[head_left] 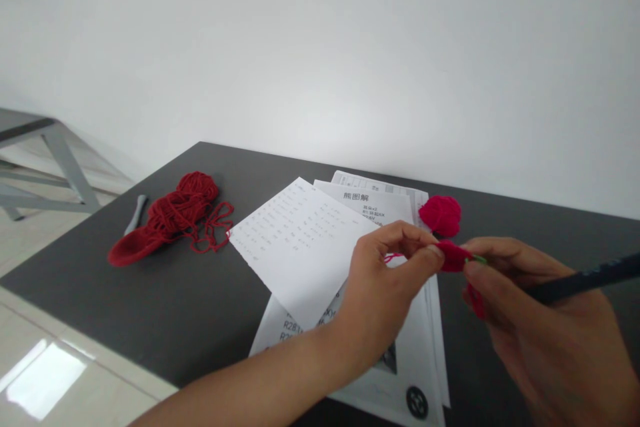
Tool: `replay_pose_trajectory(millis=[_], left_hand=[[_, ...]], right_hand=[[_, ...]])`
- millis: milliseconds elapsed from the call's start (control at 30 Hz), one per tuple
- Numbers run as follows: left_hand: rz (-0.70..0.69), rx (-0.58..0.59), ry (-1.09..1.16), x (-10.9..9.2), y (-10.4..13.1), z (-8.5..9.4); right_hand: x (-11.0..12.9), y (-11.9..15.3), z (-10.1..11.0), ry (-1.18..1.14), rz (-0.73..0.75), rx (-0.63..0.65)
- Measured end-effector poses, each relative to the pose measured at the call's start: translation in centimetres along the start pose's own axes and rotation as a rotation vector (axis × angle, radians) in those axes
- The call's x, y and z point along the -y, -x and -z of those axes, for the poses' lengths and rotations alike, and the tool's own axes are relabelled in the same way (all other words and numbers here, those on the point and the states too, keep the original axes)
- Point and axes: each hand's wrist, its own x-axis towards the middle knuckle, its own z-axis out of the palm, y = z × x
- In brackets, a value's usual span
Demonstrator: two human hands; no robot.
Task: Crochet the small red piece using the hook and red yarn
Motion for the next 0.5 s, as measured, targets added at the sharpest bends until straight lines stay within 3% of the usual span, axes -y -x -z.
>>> replay_pose_trajectory(millis=[500], left_hand=[[0.020, 0.041, -0.066, 0.14, -0.19, 0.10]], right_hand=[[0.28, 0.18, 0.09, 0.032, -0.050, -0.004]])
